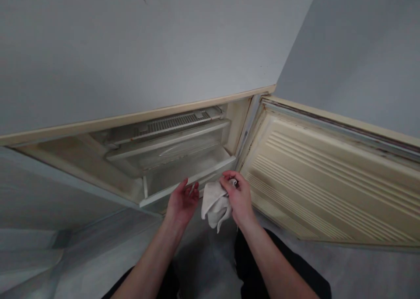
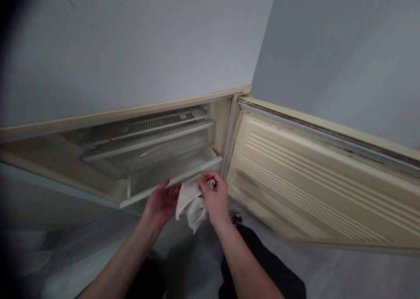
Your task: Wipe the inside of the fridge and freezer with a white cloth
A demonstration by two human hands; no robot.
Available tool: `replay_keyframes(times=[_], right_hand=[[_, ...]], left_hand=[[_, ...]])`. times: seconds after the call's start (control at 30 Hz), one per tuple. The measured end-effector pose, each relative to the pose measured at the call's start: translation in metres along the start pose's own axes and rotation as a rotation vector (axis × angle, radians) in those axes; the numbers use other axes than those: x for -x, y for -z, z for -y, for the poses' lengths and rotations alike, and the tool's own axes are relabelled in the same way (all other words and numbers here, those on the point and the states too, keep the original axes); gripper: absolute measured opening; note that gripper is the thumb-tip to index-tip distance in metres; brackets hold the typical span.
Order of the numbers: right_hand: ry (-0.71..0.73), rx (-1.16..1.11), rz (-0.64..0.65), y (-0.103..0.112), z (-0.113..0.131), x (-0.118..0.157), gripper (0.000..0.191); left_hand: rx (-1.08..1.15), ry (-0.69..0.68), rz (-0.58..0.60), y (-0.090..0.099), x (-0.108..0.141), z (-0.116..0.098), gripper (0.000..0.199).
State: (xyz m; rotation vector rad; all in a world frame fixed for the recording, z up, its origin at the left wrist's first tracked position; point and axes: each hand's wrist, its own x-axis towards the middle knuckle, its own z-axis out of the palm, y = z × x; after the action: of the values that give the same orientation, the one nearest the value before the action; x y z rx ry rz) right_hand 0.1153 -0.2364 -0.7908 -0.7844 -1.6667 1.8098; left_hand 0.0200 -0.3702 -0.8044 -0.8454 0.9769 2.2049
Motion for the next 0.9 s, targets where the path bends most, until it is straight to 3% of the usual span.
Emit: replay_keyframes(times=[0.13, 0.3, 0.47, 0.6, 0.7, 0.83, 0.9], right_hand=[[0.014, 0.028, 0.037, 0.005, -0.003, 0.003, 0.021], [0.054, 0.151, 0.176, -0.007, -0.007, 0.026, 0.015], [0.083, 0.217, 0.248, -0.019, -0.009, 0.037, 0.009], [0.091, 0.216, 0.241, -0.024, -0.007, 0.033, 0.008], [0.081, 0.197, 0.234, -0.028, -0.002, 0.029, 0.009], [0.078, 0.17, 0.243, -0.033, 0.002, 0.031, 0.01], [0.091, 0.177, 0.258, -0.035, 0.003, 0.033, 0.009]], left_hand=[[-0.034, -0.018, 0.001, 0.0, -0.007, -0.007, 0.019], [-0.081, -0.105, 0.015, -0.008, -0.031, -0.026, 0.028], [-0.127, -0.161, 0.034, -0.019, -0.048, -0.032, 0.029], [-0.226, -0.112, 0.058, -0.025, -0.042, -0.035, 0.028], [-0.297, -0.065, 0.158, -0.032, -0.023, -0.045, 0.02], [-0.104, -0.406, 0.353, -0.043, 0.004, -0.067, 0.023], [-0.006, -0.514, 0.424, -0.046, 0.011, -0.074, 0.022]])
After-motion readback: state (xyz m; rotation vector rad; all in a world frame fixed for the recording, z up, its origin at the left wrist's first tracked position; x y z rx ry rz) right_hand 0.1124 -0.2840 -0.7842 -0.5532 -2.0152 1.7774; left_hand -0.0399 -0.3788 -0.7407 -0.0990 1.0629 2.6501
